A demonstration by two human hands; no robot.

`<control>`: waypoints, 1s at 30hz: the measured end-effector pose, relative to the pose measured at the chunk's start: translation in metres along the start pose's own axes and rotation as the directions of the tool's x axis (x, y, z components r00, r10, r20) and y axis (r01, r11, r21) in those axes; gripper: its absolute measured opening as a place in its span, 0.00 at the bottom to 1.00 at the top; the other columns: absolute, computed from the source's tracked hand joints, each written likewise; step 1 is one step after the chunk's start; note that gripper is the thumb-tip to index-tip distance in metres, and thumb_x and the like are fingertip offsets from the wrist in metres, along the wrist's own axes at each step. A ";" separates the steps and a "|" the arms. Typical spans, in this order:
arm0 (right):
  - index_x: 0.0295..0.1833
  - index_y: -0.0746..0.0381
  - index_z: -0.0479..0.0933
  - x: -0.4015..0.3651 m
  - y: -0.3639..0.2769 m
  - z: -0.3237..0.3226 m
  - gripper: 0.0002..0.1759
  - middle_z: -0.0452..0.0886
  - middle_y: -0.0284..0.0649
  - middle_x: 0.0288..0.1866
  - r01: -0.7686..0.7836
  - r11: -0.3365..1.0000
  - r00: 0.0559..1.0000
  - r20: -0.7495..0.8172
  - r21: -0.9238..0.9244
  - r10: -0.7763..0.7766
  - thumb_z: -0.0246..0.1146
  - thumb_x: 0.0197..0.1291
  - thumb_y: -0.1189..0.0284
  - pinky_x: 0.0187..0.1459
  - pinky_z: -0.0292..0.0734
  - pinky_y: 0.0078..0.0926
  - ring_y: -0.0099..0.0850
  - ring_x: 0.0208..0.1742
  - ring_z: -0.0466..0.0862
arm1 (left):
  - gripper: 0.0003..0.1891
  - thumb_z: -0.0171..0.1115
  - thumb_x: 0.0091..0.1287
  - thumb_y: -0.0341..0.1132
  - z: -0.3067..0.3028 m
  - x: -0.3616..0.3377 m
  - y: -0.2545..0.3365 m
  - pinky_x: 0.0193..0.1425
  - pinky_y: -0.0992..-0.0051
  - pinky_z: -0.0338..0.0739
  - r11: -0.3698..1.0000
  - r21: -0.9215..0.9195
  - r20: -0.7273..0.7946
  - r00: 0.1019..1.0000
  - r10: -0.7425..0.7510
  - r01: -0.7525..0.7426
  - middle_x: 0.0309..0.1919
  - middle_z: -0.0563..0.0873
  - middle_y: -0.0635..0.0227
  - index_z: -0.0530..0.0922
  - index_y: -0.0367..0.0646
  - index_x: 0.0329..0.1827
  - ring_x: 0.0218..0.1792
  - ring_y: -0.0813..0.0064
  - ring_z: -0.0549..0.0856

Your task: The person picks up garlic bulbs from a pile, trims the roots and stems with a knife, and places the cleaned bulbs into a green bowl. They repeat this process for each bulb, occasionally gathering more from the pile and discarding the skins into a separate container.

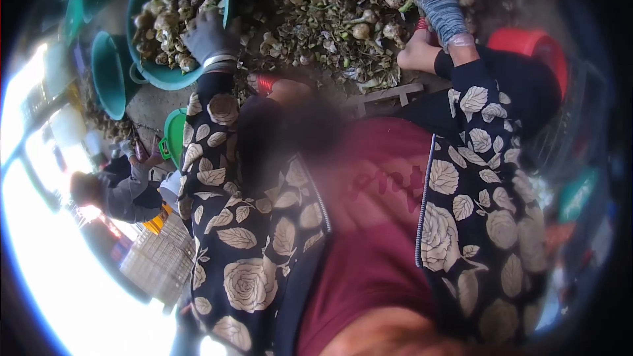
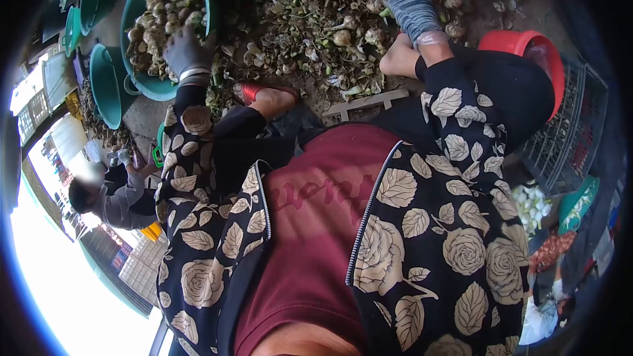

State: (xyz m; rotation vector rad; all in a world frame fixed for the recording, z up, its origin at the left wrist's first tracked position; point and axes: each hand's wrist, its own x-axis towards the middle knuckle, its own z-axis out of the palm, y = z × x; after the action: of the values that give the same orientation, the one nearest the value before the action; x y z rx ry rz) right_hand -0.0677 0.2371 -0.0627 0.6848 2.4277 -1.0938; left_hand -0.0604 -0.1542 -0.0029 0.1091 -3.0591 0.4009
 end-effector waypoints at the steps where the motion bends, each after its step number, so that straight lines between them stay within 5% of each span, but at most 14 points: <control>1: 0.38 0.63 0.79 -0.001 -0.003 -0.002 0.17 0.79 0.39 0.21 -0.101 0.963 0.992 0.094 0.252 0.079 0.63 0.52 0.60 0.27 0.75 0.28 0.29 0.22 0.79 | 0.22 0.66 0.53 0.49 0.022 -0.005 0.018 0.51 0.63 0.71 0.955 -0.295 0.152 0.988 0.030 0.016 0.40 0.83 0.63 0.77 0.45 0.45 0.43 0.61 0.81; 3: 0.35 0.63 0.79 -0.009 -0.010 -0.001 0.14 0.78 0.37 0.20 0.003 0.938 0.993 0.108 0.347 -0.044 0.64 0.52 0.61 0.25 0.74 0.26 0.25 0.21 0.78 | 0.24 0.62 0.56 0.53 0.091 -0.026 0.072 0.44 0.69 0.76 0.633 -0.725 0.497 0.843 0.208 0.271 0.35 0.85 0.54 0.78 0.41 0.44 0.37 0.56 0.83; 5: 0.33 0.62 0.78 -0.022 -0.028 -0.003 0.13 0.77 0.35 0.19 0.008 0.905 0.992 0.112 0.425 -0.061 0.66 0.51 0.63 0.21 0.70 0.24 0.23 0.18 0.75 | 0.31 0.60 0.57 0.56 0.139 -0.056 0.149 0.51 0.70 0.75 0.498 -0.612 0.784 0.553 0.281 0.614 0.44 0.83 0.52 0.74 0.34 0.51 0.44 0.60 0.83; 6: 0.32 0.62 0.78 -0.031 -0.042 -0.002 0.12 0.76 0.34 0.19 -0.038 0.889 0.992 0.122 0.455 -0.020 0.67 0.51 0.64 0.18 0.67 0.23 0.22 0.15 0.73 | 0.36 0.61 0.56 0.56 0.136 -0.062 0.183 0.52 0.70 0.74 0.663 -0.550 0.798 0.554 0.238 0.507 0.48 0.81 0.49 0.68 0.35 0.57 0.47 0.57 0.82; 8: 0.30 0.62 0.78 -0.035 -0.047 0.004 0.12 0.76 0.33 0.19 -0.067 0.887 0.990 0.138 0.456 0.004 0.67 0.51 0.64 0.18 0.66 0.23 0.22 0.15 0.72 | 0.38 0.64 0.52 0.54 0.128 -0.075 0.227 0.50 0.67 0.76 0.751 -0.510 0.754 0.638 0.157 0.419 0.44 0.82 0.49 0.62 0.38 0.60 0.46 0.55 0.82; 14: 0.27 0.62 0.79 -0.023 -0.020 0.028 0.15 0.78 0.33 0.19 -0.011 0.953 0.990 0.138 0.303 -0.032 0.66 0.50 0.60 0.25 0.70 0.24 0.22 0.19 0.75 | 0.32 0.65 0.50 0.45 0.151 -0.076 0.239 0.42 0.61 0.76 0.785 -0.471 0.670 0.742 0.022 0.402 0.35 0.83 0.53 0.63 0.43 0.56 0.39 0.53 0.83; 15: 0.31 0.63 0.79 -0.034 -0.033 0.019 0.16 0.80 0.39 0.22 -0.080 0.944 0.983 0.181 0.321 0.022 0.65 0.50 0.60 0.30 0.73 0.28 0.30 0.23 0.78 | 0.29 0.64 0.50 0.39 0.154 -0.079 0.232 0.44 0.60 0.76 0.730 -0.514 0.649 0.761 -0.012 0.451 0.36 0.83 0.50 0.64 0.42 0.54 0.41 0.51 0.82; 18: 0.36 0.64 0.78 -0.032 -0.031 0.012 0.16 0.81 0.45 0.26 0.198 0.971 0.954 0.252 -0.132 -0.160 0.63 0.51 0.61 0.36 0.75 0.34 0.41 0.29 0.80 | 0.35 0.69 0.41 0.29 0.181 -0.076 0.196 0.47 0.67 0.75 0.323 -0.691 0.651 0.751 -0.110 0.646 0.41 0.81 0.53 0.63 0.41 0.55 0.41 0.57 0.83; 20: 0.40 0.64 0.76 -0.042 -0.018 0.025 0.15 0.80 0.48 0.30 0.554 0.802 0.827 0.264 -0.225 -0.497 0.61 0.50 0.64 0.39 0.75 0.37 0.44 0.34 0.80 | 0.33 0.67 0.42 0.19 0.119 -0.075 0.172 0.47 0.75 0.75 -0.240 -0.730 0.647 0.760 0.062 0.640 0.43 0.81 0.64 0.67 0.40 0.55 0.40 0.72 0.81; 21: 0.41 0.63 0.76 -0.047 -0.011 0.031 0.15 0.80 0.49 0.32 0.691 0.668 0.723 0.257 -0.278 -0.641 0.60 0.50 0.66 0.41 0.75 0.38 0.46 0.36 0.80 | 0.30 0.66 0.43 0.17 0.104 -0.076 0.160 0.47 0.75 0.76 -0.289 -0.719 0.614 0.772 0.164 0.633 0.42 0.81 0.64 0.69 0.39 0.53 0.40 0.74 0.81; 22: 0.45 0.64 0.75 -0.063 -0.038 0.024 0.18 0.80 0.50 0.34 0.606 0.712 0.791 0.366 -0.354 -0.491 0.62 0.47 0.68 0.42 0.76 0.37 0.45 0.38 0.81 | 0.27 0.65 0.44 0.15 0.089 -0.076 0.148 0.47 0.76 0.76 -0.338 -0.701 0.570 0.779 0.263 0.627 0.42 0.82 0.65 0.72 0.39 0.50 0.40 0.75 0.81; 25: 0.38 0.62 0.74 -0.084 -0.050 0.035 0.13 0.80 0.47 0.32 0.717 0.627 0.696 0.371 -0.306 -0.615 0.63 0.48 0.68 0.37 0.75 0.39 0.45 0.35 0.81 | 0.18 0.57 0.54 0.20 0.036 -0.087 0.131 0.39 0.78 0.77 -0.400 -0.716 0.453 0.816 0.358 0.572 0.42 0.83 0.64 0.75 0.36 0.50 0.40 0.74 0.82; 28: 0.39 0.62 0.75 -0.097 -0.057 0.038 0.15 0.80 0.47 0.32 0.753 0.574 0.658 0.406 -0.323 -0.634 0.65 0.45 0.68 0.37 0.76 0.39 0.45 0.35 0.81 | 0.11 0.63 0.56 0.26 0.040 -0.099 0.124 0.45 0.76 0.76 -0.487 -0.640 0.442 0.803 0.400 0.595 0.41 0.83 0.67 0.78 0.38 0.42 0.40 0.76 0.81; 30: 0.39 0.62 0.75 -0.104 -0.057 0.040 0.16 0.80 0.47 0.33 0.765 0.562 0.643 0.394 -0.313 -0.656 0.66 0.44 0.68 0.38 0.76 0.39 0.45 0.36 0.81 | 0.10 0.63 0.56 0.27 0.018 -0.101 0.123 0.45 0.76 0.76 -0.403 -0.741 0.393 0.833 0.388 0.537 0.40 0.82 0.66 0.78 0.37 0.41 0.41 0.77 0.81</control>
State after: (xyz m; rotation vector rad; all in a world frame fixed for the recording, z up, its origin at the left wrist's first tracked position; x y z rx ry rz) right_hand -0.0114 0.1452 0.0005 -0.6491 2.6299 -0.7032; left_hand 0.0300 -0.0339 -0.0577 0.3998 -2.1323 -2.8602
